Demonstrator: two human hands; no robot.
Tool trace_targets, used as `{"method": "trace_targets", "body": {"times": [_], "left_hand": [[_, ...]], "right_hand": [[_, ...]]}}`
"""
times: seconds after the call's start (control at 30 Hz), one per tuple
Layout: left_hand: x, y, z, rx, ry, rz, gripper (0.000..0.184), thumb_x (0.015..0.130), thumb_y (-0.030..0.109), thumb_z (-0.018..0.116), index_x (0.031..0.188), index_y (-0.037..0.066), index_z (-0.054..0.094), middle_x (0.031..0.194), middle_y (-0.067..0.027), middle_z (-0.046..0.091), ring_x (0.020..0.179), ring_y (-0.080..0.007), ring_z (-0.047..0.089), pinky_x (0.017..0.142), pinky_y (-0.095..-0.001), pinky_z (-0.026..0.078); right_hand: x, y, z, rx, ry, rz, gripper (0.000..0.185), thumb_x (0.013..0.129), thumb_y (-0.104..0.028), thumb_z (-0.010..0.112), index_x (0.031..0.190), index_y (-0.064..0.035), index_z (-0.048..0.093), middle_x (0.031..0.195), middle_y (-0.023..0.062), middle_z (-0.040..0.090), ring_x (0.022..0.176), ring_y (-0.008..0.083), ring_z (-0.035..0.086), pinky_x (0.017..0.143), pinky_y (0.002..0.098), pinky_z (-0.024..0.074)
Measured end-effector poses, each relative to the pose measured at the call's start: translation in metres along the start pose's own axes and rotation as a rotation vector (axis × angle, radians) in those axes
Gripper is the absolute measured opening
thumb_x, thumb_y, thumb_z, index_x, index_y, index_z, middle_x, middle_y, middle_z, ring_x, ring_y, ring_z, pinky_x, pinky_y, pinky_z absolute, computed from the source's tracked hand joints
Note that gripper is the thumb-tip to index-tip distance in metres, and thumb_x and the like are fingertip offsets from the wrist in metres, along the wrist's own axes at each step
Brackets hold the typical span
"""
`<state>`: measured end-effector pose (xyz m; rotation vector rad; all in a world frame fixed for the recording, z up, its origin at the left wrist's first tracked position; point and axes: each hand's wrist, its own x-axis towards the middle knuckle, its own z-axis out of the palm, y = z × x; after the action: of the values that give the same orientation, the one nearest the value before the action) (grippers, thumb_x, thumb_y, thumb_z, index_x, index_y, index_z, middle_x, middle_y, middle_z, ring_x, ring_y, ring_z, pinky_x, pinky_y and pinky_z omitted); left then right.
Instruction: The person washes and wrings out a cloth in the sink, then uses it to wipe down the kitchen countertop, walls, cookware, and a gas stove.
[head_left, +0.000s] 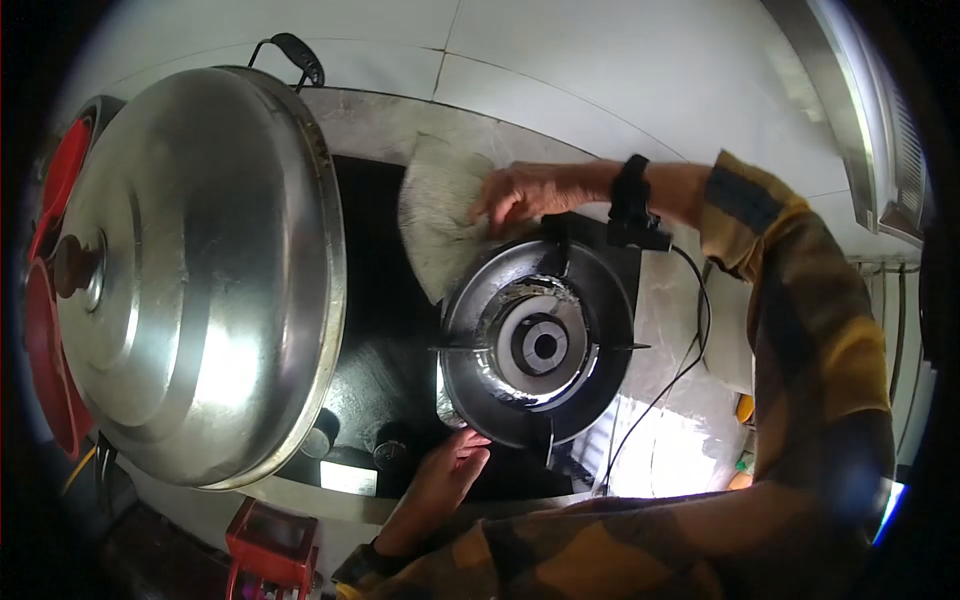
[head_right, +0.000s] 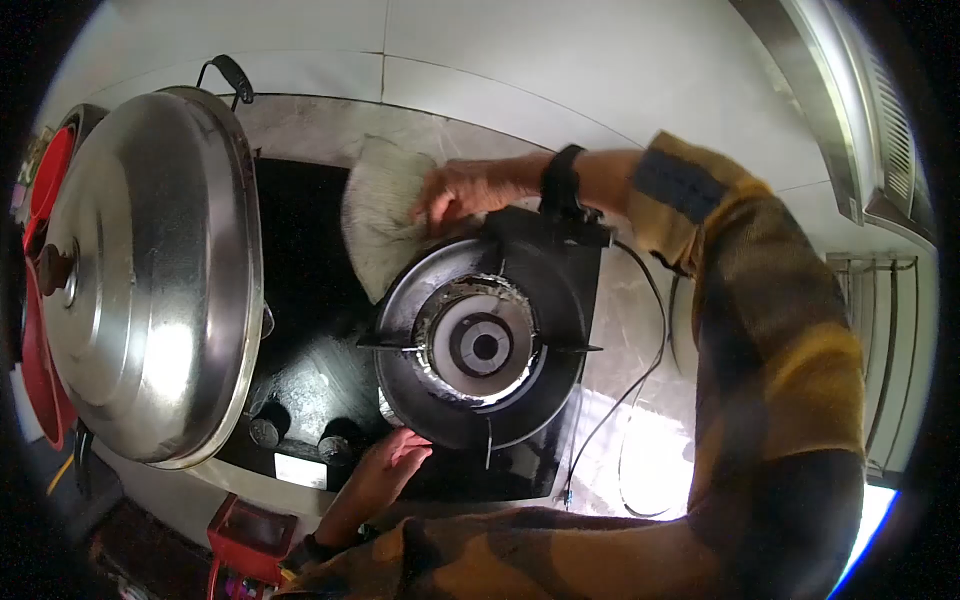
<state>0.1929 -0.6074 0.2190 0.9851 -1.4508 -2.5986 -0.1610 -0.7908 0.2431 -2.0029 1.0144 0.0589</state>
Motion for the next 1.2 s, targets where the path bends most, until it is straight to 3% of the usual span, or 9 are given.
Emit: {"method": "trace_targets", "body": {"times": [0.1,0.3,0.43,0.47,0.57,0.7,0.9,1.03,1.2], "left_hand": [[0.003,0.004,0.002,0.025,-0.018,-0.018,0.031,0.093,0.015,0.045,0.118,-0.003,0.044,0.115,-0.0151,0.052,0.106,-0.0185,0.053,0.091,-0.0295,0.041],[0.001,0.002,0.005,0.008,-0.046,0.009,0.030,0.093,0.015,0.045,0.118,-0.002,0.043,0.115,-0.0161,0.053,0.104,-0.0187,0.054,0.090,-0.0292,0.042],[-0.002,0.005,0.002,-0.035,-0.041,0.055,0.032,0.092,0.018,0.047,0.118,-0.002,0.043,0.114,-0.0158,0.054,0.104,-0.0188,0.054,0.089,-0.0299,0.042],[-0.002,0.006,0.001,-0.050,-0.040,0.031,0.033,0.092,0.019,0.047,0.117,-0.002,0.043,0.113,-0.0155,0.054,0.104,-0.0189,0.054,0.088,-0.0303,0.043],[0.003,0.009,0.004,-0.046,-0.049,-0.024,0.035,0.091,0.022,0.049,0.117,-0.001,0.044,0.111,-0.0143,0.055,0.103,-0.0190,0.055,0.086,-0.0310,0.044],[0.007,0.012,0.012,-0.075,0.053,-0.045,0.032,0.090,0.023,0.054,0.109,-0.002,0.048,0.100,-0.0121,0.059,0.092,-0.0190,0.060,0.079,-0.0298,0.048],[0.021,0.003,0.013,-0.097,0.135,-0.053,0.029,0.091,0.023,0.051,0.100,-0.005,0.051,0.089,-0.0114,0.060,0.077,-0.0190,0.064,0.064,-0.0271,0.052],[0.023,0.005,0.019,-0.097,0.161,-0.022,0.027,0.092,0.021,0.049,0.096,-0.005,0.051,0.085,-0.0107,0.060,0.074,-0.0198,0.065,0.064,-0.0270,0.052],[0.023,0.008,0.018,-0.154,0.143,-0.015,0.026,0.093,0.020,0.048,0.093,-0.005,0.048,0.079,-0.0108,0.061,0.071,-0.0172,0.064,0.066,-0.0261,0.052]], "right_hand": [[-0.032,0.014,0.010,-0.031,0.107,-0.044,0.008,0.075,-0.008,0.065,0.081,-0.0069,0.068,0.112,0.0091,0.060,0.106,0.0247,0.053,0.086,0.0352,0.0444],[-0.092,0.021,0.031,0.059,0.238,0.246,0.011,0.073,-0.007,0.064,0.081,-0.0010,0.065,0.094,0.0129,0.063,0.097,0.0284,0.058,0.083,0.0360,0.0461],[-0.086,0.003,0.024,0.034,0.250,0.134,0.008,0.074,-0.009,0.064,0.076,-0.0013,0.063,0.088,0.0134,0.062,0.091,0.0287,0.059,0.078,0.0362,0.0463],[-0.079,0.007,0.019,0.078,0.188,0.161,0.008,0.074,-0.009,0.063,0.078,-0.0027,0.062,0.090,0.0121,0.062,0.090,0.0283,0.058,0.077,0.0366,0.0462],[-0.034,0.012,0.013,-0.193,0.268,-0.115,0.009,0.076,-0.009,0.063,0.082,-0.0046,0.061,0.095,0.0119,0.059,0.097,0.0267,0.055,0.080,0.0366,0.0444],[0.046,-0.027,-0.009,-0.156,0.083,-0.247,0.021,0.074,-0.009,0.063,0.093,-0.0071,0.057,0.093,0.0097,0.057,0.095,0.0265,0.054,0.079,0.0381,0.0436],[0.012,-0.001,-0.007,-0.043,0.173,-0.208,0.028,0.072,-0.010,0.066,0.099,-0.0083,0.058,0.096,0.0058,0.058,0.093,0.0224,0.054,0.077,0.0332,0.0436],[-0.077,0.024,0.015,0.240,0.221,0.255,0.027,0.073,-0.013,0.070,0.099,-0.0101,0.062,0.094,0.0019,0.058,0.085,0.0132,0.054,0.071,0.0287,0.0445],[-0.167,0.010,0.082,0.163,0.446,0.310,0.025,0.073,-0.009,0.069,0.097,-0.0113,0.062,0.094,0.0022,0.059,0.081,0.0162,0.056,0.068,0.0292,0.0454]]}}
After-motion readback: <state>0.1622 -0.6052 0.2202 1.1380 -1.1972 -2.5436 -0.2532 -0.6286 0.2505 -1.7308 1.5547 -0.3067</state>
